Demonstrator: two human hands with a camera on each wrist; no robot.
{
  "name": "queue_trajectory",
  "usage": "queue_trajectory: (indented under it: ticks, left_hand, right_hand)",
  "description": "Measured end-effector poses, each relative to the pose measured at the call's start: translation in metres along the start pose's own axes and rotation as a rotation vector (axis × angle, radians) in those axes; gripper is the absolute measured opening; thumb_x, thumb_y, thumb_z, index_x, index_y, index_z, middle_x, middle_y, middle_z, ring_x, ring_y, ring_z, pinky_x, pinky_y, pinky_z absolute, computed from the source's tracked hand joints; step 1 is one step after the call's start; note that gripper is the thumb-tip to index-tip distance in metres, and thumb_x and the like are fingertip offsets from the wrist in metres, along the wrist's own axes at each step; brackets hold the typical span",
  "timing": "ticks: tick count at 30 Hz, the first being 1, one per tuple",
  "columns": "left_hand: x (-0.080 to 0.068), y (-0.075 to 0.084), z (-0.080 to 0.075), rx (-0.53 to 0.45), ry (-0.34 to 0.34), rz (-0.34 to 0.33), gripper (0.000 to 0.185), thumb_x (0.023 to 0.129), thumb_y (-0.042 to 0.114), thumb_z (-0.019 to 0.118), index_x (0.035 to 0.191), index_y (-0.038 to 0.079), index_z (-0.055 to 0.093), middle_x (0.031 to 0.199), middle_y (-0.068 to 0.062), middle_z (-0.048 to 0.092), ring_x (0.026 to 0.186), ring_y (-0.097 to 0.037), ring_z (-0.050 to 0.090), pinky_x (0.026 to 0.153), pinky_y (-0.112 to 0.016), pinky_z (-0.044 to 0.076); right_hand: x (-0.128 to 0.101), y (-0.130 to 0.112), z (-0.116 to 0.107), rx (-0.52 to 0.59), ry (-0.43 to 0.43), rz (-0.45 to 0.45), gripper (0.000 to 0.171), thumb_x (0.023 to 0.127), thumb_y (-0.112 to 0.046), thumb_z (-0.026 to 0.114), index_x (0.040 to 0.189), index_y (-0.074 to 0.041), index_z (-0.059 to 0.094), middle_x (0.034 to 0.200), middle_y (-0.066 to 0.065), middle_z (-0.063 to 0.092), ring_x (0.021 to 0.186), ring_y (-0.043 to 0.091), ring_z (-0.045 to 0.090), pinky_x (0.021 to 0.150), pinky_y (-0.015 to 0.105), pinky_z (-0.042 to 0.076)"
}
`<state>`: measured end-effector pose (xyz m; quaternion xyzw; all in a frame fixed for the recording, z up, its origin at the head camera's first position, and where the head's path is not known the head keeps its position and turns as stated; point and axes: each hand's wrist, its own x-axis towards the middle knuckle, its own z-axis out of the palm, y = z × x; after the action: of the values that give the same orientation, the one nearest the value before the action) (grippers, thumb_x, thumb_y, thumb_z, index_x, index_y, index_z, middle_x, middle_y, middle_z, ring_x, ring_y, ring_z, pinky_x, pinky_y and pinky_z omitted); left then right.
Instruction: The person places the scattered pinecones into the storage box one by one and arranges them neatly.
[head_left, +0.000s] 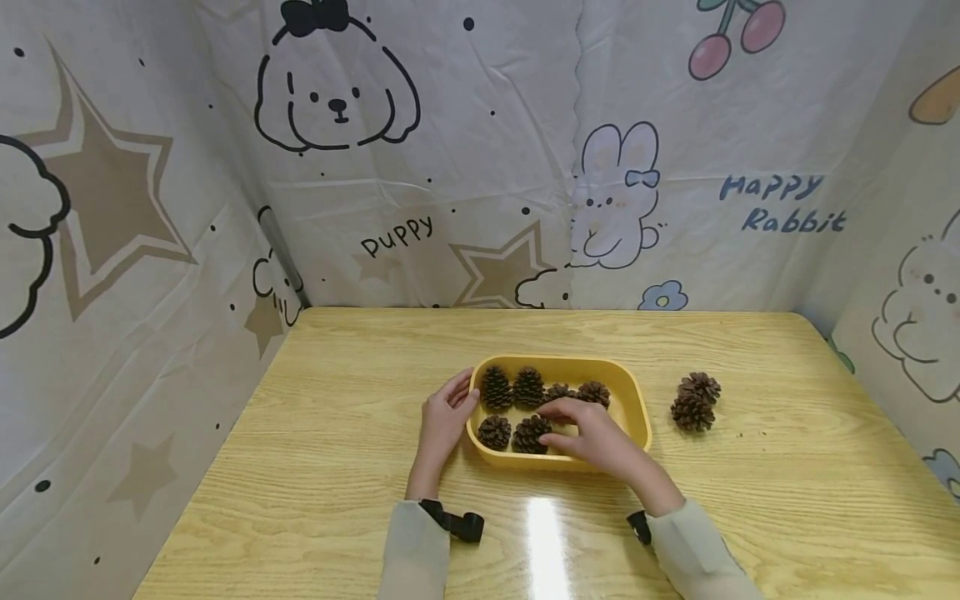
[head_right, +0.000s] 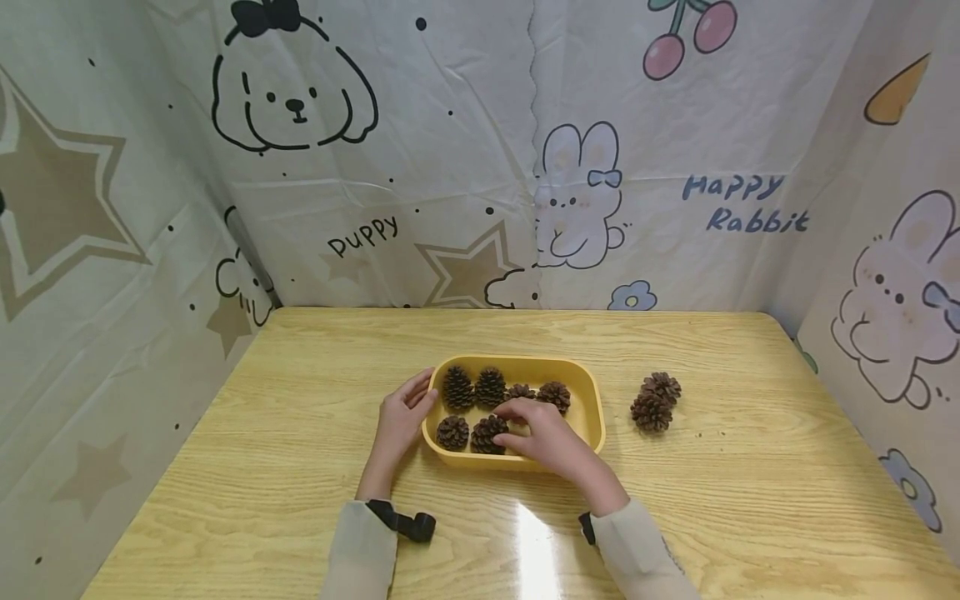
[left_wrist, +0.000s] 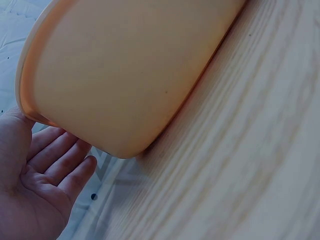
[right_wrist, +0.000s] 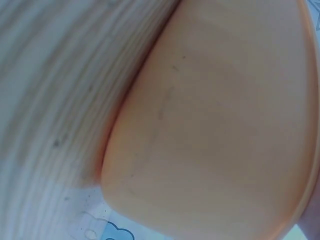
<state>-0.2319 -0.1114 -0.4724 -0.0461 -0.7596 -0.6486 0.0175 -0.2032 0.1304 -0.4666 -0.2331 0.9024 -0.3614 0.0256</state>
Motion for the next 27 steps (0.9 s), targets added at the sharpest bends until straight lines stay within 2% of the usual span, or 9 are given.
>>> queue_trajectory:
  ticks: [9, 19, 27]
  left_hand:
    - [0.0002, -0.0002, -0.0001, 0.002, -0.005, 0.000, 0.044, 0.096, 0.007, 0.061, 0.138, -0.001, 0.054, 0.135, -0.025, 0.059, 0.126, -0.036, 0.058, 0.106, -0.039, 0.052]
    - [-0.0003, 0.0006, 0.0001, 0.004, -0.002, -0.004, 0.044, 0.096, 0.008, 0.061, 0.138, -0.001, 0.054, 0.135, -0.024, 0.059, 0.126, -0.035, 0.058, 0.106, -0.039, 0.053]
    - [-0.0004, 0.0010, 0.0006, 0.013, 0.004, 0.001, 0.043, 0.095, 0.007, 0.061, 0.137, -0.001, 0.055, 0.134, -0.024, 0.060, 0.125, -0.036, 0.059, 0.105, -0.038, 0.053]
  right_hand:
    - [-0.0007, -0.0004, -0.0007, 0.005, 0.009, -0.004, 0.038, 0.089, -0.024, 0.071, 0.124, -0.008, 0.065, 0.121, 0.010, 0.069, 0.107, 0.028, 0.067, 0.094, 0.045, 0.059]
    - [-0.0007, -0.0020, -0.0014, 0.015, 0.027, -0.001, 0.039, 0.089, -0.022, 0.071, 0.123, -0.005, 0.064, 0.119, 0.010, 0.069, 0.105, 0.027, 0.068, 0.094, 0.045, 0.059]
    - [-0.0026, 0.0002, -0.0024, 0.008, 0.123, -0.004, 0.041, 0.087, -0.021, 0.073, 0.123, -0.003, 0.065, 0.119, 0.011, 0.070, 0.104, 0.028, 0.067, 0.092, 0.046, 0.059]
